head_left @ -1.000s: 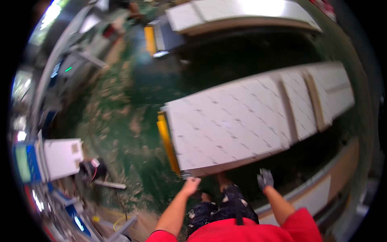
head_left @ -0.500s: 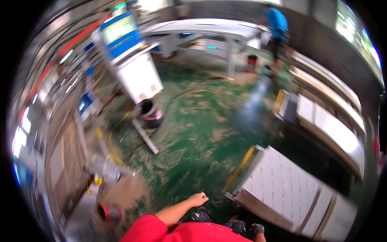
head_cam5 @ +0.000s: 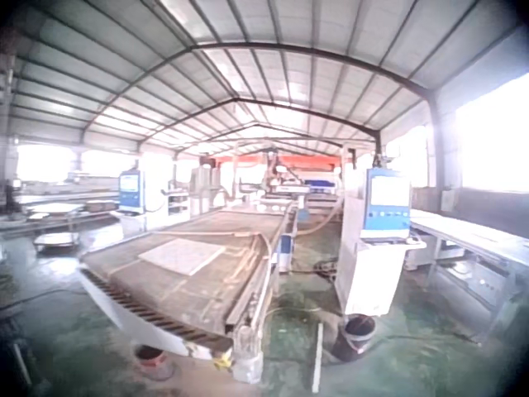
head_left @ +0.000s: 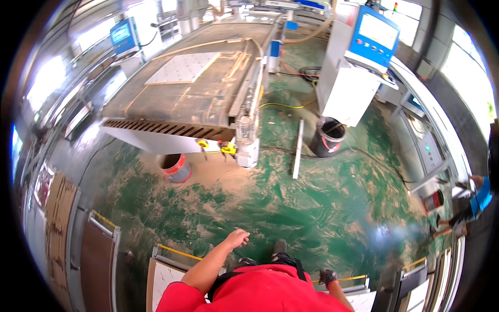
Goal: The person picks up white rectangular panels from a conveyor table, wipes their surfaces with gloved hands, and places them onto a stack. The person handles the panels one at a time, turning them over and moving them between the conveyor and a nearby stack.
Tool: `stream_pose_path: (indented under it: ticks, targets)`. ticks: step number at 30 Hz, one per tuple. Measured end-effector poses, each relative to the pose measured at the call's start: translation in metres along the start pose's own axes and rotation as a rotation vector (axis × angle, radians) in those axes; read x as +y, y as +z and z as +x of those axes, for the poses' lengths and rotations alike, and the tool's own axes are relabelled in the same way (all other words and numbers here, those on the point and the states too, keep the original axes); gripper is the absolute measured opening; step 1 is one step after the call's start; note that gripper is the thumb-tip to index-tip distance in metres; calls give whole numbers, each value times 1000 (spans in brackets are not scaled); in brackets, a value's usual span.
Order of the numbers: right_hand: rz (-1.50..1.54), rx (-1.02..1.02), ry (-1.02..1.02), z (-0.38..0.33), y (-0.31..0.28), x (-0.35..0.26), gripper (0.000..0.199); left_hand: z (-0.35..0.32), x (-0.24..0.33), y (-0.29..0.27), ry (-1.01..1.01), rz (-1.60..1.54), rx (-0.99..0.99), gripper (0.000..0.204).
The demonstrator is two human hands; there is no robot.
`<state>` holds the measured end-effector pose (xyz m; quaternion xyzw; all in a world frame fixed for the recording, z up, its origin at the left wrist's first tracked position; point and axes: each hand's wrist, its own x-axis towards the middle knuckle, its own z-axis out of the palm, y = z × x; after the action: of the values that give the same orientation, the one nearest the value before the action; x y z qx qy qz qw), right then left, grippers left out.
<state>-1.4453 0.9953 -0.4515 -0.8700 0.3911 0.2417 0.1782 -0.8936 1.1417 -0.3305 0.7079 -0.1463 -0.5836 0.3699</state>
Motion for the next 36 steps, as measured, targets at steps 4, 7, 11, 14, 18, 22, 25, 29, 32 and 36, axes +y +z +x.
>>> stream_pose_path:
  ticks: [4,7,11,14,18,22,25,29,32,36]
  targets:
    - [801,-60,342,107,-96,-2,24,16,33,-55,51,-84,93,32]
    - [1447,93,516,173,-162,-46,24,32,46,-103,103,-183,224,31]
    - [1416,-79,399,249,-206,-111,18,54,19,-153,34,-162,472,30]
    - [1095,-171,119,317,-252,-185,22,57,-56,-200,-19,126,587,26]
    - [778,-178,-303,384,-341,-317,29,8,-185,-221,53,161,648,24]
    - [750,-196,-556,409,-462,-441,30,-33,-174,-224,-465,-555,649,27]
    - [751,-147,-748,437,-496,-521,27,-49,-192,-252,-590,-660,693,29]
    - [1039,-197,-753,461,-543,-607,21,-50,-229,-365,-463,-939,766,33]
    - [832,164,-886,512,-572,-637,21,-3,-177,-504,-194,-1040,1035,23]
    - [1024,273,-627,547,-645,-692,17,30,-32,-709,325,-1225,1154,17]
